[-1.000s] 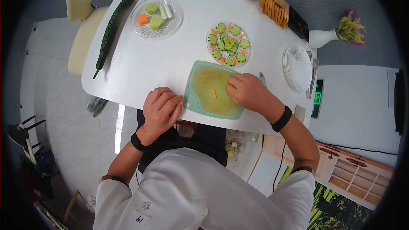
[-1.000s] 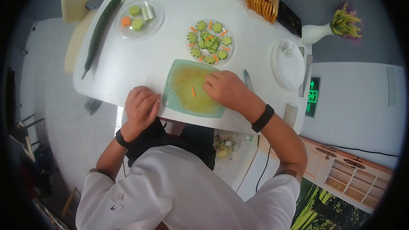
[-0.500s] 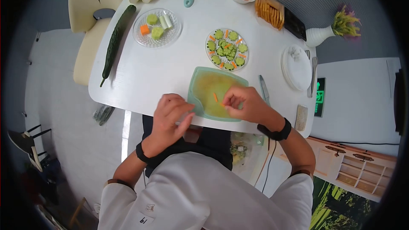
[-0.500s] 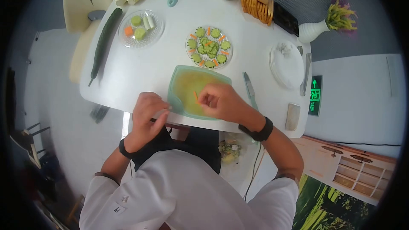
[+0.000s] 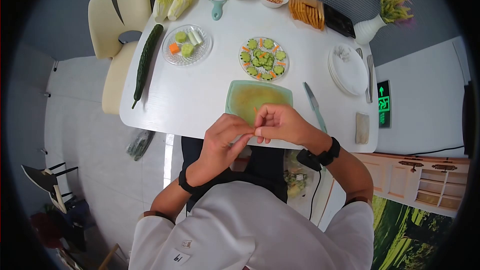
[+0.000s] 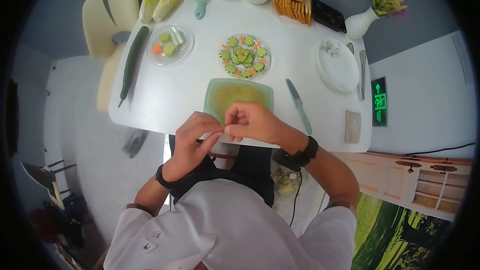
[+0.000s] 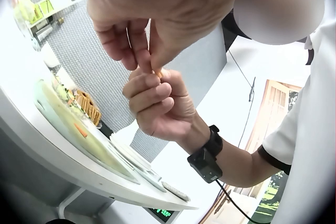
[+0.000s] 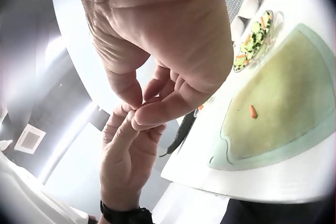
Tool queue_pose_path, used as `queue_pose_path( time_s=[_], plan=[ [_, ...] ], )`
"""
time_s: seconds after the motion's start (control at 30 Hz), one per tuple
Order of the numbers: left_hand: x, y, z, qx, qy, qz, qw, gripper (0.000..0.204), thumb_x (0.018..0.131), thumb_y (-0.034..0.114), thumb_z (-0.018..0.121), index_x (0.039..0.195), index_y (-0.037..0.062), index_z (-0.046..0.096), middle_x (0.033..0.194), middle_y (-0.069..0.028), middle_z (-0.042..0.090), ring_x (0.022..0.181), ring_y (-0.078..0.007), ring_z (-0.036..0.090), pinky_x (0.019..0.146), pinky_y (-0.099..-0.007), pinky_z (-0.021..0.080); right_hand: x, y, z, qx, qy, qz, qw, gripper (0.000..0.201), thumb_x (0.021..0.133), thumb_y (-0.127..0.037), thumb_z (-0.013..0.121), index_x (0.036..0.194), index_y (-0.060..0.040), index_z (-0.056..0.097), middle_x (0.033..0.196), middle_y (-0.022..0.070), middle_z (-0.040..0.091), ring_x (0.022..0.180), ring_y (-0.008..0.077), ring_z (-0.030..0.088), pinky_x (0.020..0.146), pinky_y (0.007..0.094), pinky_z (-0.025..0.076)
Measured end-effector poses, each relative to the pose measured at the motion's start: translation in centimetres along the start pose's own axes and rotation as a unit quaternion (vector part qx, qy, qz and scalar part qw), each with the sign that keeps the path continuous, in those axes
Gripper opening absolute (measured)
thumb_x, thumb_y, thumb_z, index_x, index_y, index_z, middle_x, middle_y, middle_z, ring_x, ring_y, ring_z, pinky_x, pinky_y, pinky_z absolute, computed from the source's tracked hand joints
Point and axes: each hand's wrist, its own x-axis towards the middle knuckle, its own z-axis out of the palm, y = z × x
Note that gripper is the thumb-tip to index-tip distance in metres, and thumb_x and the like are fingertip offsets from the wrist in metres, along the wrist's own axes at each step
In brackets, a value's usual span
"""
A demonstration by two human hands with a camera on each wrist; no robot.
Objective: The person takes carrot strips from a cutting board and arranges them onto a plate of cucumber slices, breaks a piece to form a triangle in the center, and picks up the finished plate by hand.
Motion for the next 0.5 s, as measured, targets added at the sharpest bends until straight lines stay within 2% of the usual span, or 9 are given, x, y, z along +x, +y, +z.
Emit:
queue_pose_path(
  time_s=[0.07, 0.13, 0.17, 0.23, 0.27, 0.33, 0.37, 0.43, 0.5],
  plan=[
    [-0.1, 0.0, 0.1, 0.000, 0.010, -0.002, 1.000, 0.025, 0.077, -0.005, 0.078, 0.099, 0.0050, 0.071, 0.093, -0.0082, 0.069, 0.086, -0.0273, 0.066, 0.073, -0.0367, 0.054, -0.5, -0.4, 0.4, -0.028, 0.019, -0.001, 0.999, 0.010, 0.094, -0.005, 0.070, 0.100, -0.0026, 0.062, 0.092, 0.0053, 0.069, 0.084, 0.0127, 0.070, 0.072, 0.0288, 0.058],
    [0.0, 0.1, 0.2, 0.009, 0.043, -0.027, 0.999, 0.022, 0.077, -0.006, 0.078, 0.095, 0.0043, 0.072, 0.089, -0.0078, 0.069, 0.084, -0.0266, 0.066, 0.072, -0.0355, 0.054, -1.2, -0.4, 1.1, -0.183, 0.085, -0.115, 0.973, 0.006, 0.092, -0.005, 0.071, 0.096, -0.0035, 0.067, 0.088, 0.0043, 0.070, 0.081, 0.0133, 0.071, 0.067, 0.0277, 0.056],
    [0.0, 0.1, 0.2, 0.009, 0.044, -0.028, 0.999, 0.022, 0.077, -0.006, 0.078, 0.095, 0.0043, 0.072, 0.089, -0.0078, 0.069, 0.084, -0.0266, 0.066, 0.072, -0.0355, 0.054, -1.4, -0.7, 1.3, -0.183, 0.084, -0.114, 0.973, 0.006, 0.092, -0.005, 0.071, 0.096, -0.0035, 0.067, 0.088, 0.0043, 0.070, 0.081, 0.0133, 0.071, 0.067, 0.0277, 0.056],
    [0.1, 0.3, 0.4, -0.004, 0.053, -0.044, 0.998, 0.019, 0.078, -0.009, 0.075, 0.093, 0.0020, 0.072, 0.092, -0.0091, 0.071, 0.088, -0.0246, 0.067, 0.079, -0.0331, 0.053, -1.8, -1.3, 1.9, -0.389, 0.152, -0.221, 0.881, 0.008, 0.087, -0.005, 0.074, 0.094, -0.0061, 0.071, 0.084, 0.0047, 0.069, 0.075, 0.0176, 0.070, 0.062, 0.0287, 0.054],
    [0.2, 0.3, 0.4, -0.005, 0.052, -0.045, 0.998, 0.019, 0.078, -0.009, 0.075, 0.093, 0.0020, 0.072, 0.092, -0.0091, 0.071, 0.088, -0.0246, 0.067, 0.079, -0.0331, 0.053, -1.7, -1.2, 1.9, -0.389, 0.153, -0.220, 0.882, 0.008, 0.087, -0.005, 0.074, 0.094, -0.0061, 0.071, 0.084, 0.0047, 0.069, 0.075, 0.0176, 0.070, 0.062, 0.0287, 0.054],
    [0.4, 0.4, 0.6, -0.018, 0.052, -0.045, 0.997, 0.019, 0.078, -0.009, 0.076, 0.093, 0.0016, 0.072, 0.092, -0.0090, 0.071, 0.087, -0.0241, 0.067, 0.078, -0.0328, 0.053, -1.5, -1.2, 1.9, -0.479, 0.177, -0.297, 0.807, 0.012, 0.081, -0.007, 0.077, 0.092, -0.0087, 0.071, 0.082, 0.0053, 0.066, 0.070, 0.0229, 0.066, 0.058, 0.0322, 0.052],
    [0.5, 0.4, 0.6, -0.018, 0.053, -0.045, 0.997, 0.019, 0.078, -0.009, 0.076, 0.093, 0.0016, 0.072, 0.092, -0.0090, 0.071, 0.087, -0.0241, 0.067, 0.078, -0.0328, 0.053, -1.4, -1.3, 1.9, -0.479, 0.176, -0.296, 0.807, 0.012, 0.081, -0.007, 0.077, 0.092, -0.0087, 0.071, 0.082, 0.0053, 0.066, 0.070, 0.0229, 0.066, 0.058, 0.0322, 0.052],
    [0.6, 0.3, 0.8, -0.021, 0.056, -0.051, 0.997, 0.018, 0.078, -0.009, 0.076, 0.093, 0.0014, 0.072, 0.092, -0.0092, 0.071, 0.087, -0.0240, 0.067, 0.078, -0.0327, 0.054, -1.2, -1.7, 1.9, -0.535, 0.184, -0.318, 0.761, 0.013, 0.079, -0.010, 0.078, 0.088, -0.0100, 0.069, 0.079, 0.0037, 0.062, 0.066, 0.0239, 0.064, 0.056, 0.0352, 0.051],
    [0.8, 0.1, 1.1, -0.023, 0.064, -0.044, 0.997, 0.018, 0.078, -0.007, 0.077, 0.092, 0.0025, 0.072, 0.091, -0.0087, 0.071, 0.085, -0.0245, 0.067, 0.074, -0.0333, 0.054, -1.0, -2.0, 1.8, -0.551, 0.178, -0.321, 0.749, 0.013, 0.079, -0.010, 0.079, 0.086, -0.0100, 0.067, 0.079, 0.0033, 0.061, 0.066, 0.0232, 0.063, 0.056, 0.0353, 0.051]
  ],
)
